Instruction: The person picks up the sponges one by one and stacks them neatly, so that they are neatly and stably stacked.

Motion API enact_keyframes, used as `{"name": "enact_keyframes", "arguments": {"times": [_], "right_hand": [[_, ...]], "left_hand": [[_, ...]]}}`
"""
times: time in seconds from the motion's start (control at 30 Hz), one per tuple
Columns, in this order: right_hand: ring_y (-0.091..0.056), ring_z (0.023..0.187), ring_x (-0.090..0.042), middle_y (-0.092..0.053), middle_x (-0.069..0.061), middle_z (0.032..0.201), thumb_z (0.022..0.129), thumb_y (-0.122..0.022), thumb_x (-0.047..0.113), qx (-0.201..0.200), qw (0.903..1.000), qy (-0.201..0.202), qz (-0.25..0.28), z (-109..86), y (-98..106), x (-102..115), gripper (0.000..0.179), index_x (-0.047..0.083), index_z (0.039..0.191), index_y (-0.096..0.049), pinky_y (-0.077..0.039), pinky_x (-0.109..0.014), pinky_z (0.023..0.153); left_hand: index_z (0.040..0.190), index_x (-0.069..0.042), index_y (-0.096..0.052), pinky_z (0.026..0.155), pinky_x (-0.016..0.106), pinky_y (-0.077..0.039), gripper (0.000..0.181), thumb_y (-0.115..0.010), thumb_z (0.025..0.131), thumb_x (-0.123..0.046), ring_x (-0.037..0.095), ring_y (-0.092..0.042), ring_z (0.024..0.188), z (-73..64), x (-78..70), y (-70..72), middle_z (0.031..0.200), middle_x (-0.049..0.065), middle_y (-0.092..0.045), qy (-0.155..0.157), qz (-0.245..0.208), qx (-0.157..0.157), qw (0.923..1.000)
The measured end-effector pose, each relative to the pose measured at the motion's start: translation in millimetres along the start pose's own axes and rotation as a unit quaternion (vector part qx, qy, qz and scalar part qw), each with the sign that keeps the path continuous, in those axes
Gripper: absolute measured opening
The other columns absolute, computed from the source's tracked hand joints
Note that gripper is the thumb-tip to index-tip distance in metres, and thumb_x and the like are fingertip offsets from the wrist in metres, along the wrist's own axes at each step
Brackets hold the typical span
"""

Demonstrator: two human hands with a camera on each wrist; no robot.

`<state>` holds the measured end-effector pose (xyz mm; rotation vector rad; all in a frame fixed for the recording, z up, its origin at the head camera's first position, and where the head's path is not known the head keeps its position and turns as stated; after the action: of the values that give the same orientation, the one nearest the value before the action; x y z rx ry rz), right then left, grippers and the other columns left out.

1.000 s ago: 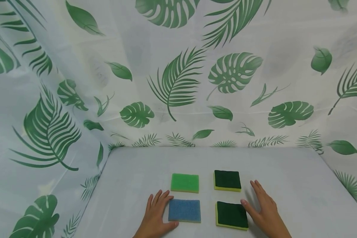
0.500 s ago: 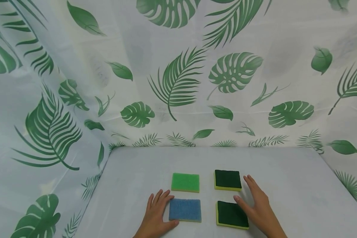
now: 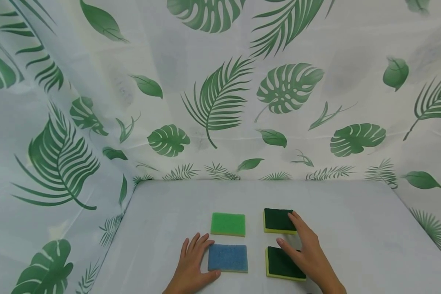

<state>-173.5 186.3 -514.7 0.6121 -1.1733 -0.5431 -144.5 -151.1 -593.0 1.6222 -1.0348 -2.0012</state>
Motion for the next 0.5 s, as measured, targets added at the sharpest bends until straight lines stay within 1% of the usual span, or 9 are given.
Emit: {"name": "enact_keyframes", "arguments": {"times": [0.13, 0.27, 0.5], "right_hand": [[-0.036, 0.148, -0.056, -0.035, -0.029, 0.167, 0.098, -0.082, 0.03, 0.014, 0.9999, 0.002, -0.001, 6.6, -9.3, 8.2, 0.083, -0.003, 0.16, -0.04, -0.035, -0.081, 0.11], [-0.035, 0.15, -0.053, -0.033, -0.024, 0.17, 0.098, -0.081, 0.033, 0.023, 0.9996, 0.008, 0.016, 13.6, -18.8, 16.5, 0.085, 0.003, 0.164, -0.038, -0.033, -0.083, 0.109], [-0.032, 0.154, -0.048, -0.03, -0.02, 0.172, 0.098, -0.081, 0.038, 0.047, 0.9972, 0.03, 0.05, 27.9, -35.9, 32.2, 0.088, 0.009, 0.167, -0.035, -0.034, -0.079, 0.113]], "left_hand": [[0.15, -0.015, -0.055, 0.124, 0.069, -0.005, 0.084, -0.074, 0.088, -0.068, 0.044, -0.027, 0.156, -0.6, -0.3, 0.7, 0.164, 0.012, -0.046, -0.001, 0.004, -0.002, 1.0], [0.15, -0.014, -0.056, 0.124, 0.069, -0.006, 0.083, -0.074, 0.088, -0.067, 0.045, -0.027, 0.156, -0.9, -0.4, 0.5, 0.164, 0.012, -0.046, -0.002, 0.008, -0.002, 1.0], [0.15, -0.015, -0.055, 0.125, 0.068, -0.005, 0.083, -0.073, 0.088, -0.068, 0.043, -0.026, 0.157, 0.0, 0.2, 0.1, 0.164, 0.011, -0.046, 0.005, 0.012, 0.003, 0.9999]]}}
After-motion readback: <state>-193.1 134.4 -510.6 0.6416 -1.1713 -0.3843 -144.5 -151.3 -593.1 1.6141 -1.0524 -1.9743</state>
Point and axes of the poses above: each hand's wrist, its own z-axis towards the middle knuckle, its own y-axis out of the back of the hand, x = y × z, the point moved 7 cm from there along z, towards the middle knuckle
